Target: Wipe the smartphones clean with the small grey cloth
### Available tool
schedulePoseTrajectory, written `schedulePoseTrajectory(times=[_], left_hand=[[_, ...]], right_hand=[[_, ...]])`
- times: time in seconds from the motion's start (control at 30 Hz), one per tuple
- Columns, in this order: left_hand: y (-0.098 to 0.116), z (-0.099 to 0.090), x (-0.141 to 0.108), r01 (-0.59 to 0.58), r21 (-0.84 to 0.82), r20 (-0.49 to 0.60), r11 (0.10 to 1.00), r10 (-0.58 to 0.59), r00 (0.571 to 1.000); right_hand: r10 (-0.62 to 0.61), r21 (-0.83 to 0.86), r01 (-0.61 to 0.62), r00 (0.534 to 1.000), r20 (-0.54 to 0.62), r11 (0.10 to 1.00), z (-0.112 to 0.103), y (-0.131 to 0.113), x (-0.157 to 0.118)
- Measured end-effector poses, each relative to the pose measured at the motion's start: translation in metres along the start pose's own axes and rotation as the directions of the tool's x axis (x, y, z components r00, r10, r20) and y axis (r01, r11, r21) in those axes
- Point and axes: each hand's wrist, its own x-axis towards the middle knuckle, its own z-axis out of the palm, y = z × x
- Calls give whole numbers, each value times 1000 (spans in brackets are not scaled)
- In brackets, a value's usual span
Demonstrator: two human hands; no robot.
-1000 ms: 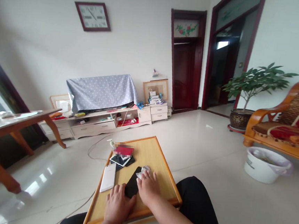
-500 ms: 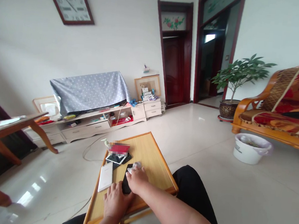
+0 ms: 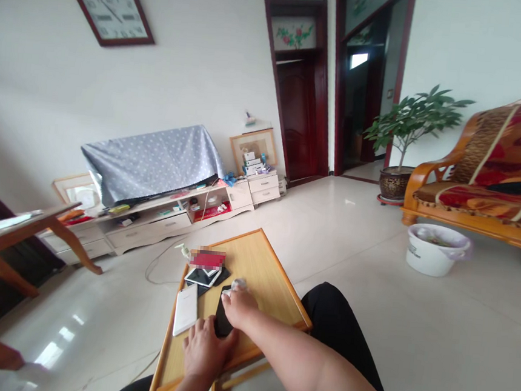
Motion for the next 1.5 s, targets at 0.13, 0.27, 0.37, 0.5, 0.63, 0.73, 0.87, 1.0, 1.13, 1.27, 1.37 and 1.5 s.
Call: schedulePoseTrajectory(times=[0.13,0.27,0.37,0.5,0.63,0.73,0.87,1.0,1.13,1.27,1.37,1.5], left_hand=[[-5,4,2,-14,6,13,1000,14,1000],[-5,2,2,-13,8,36,1000,12,999],[3,-3,0,8,12,42,1000,-8,999],[5,-4,-1,14,11,25,1000,-14,1000],[-2,-2,3,0,21,73,1000,-2,997],[-3,-3,3,3,18,90,1000,-5,996],[1,-4,-1,15,-3,52,1000,-15,999],[-2,1,0,7,4,36,1000,-7,999],[-11,6,4,-17,20,47,1000,16,999],[-8,1,3,-19,14,46,1000,18,999],[-3,-4,0,-10,-8,38,1000,11,999],[-4,-5,0,-5,-8,50,1000,5,999]], right_hand=[[-2,3,2,1000,-11,1000,23,-3,-34],[-27,5,27,1000,-15,1000,30,-4,-47],[-3,5,3,1000,-10,1000,12,-1,-16],[-1,2,1,1000,-2,1000,5,1,0],[-45,-6,46,999,3,999,27,-2,-41],[-91,-7,91,996,2,996,31,-1,-52],[-44,-11,44,999,-8,999,15,3,-20],[-34,-8,34,999,-7,999,18,-1,-15],[-93,8,93,995,40,996,37,-8,-51],[-130,-47,135,987,96,990,28,-10,-44],[-153,-90,163,983,104,983,13,-9,-17],[-159,-96,168,982,99,981,21,-9,-13]])
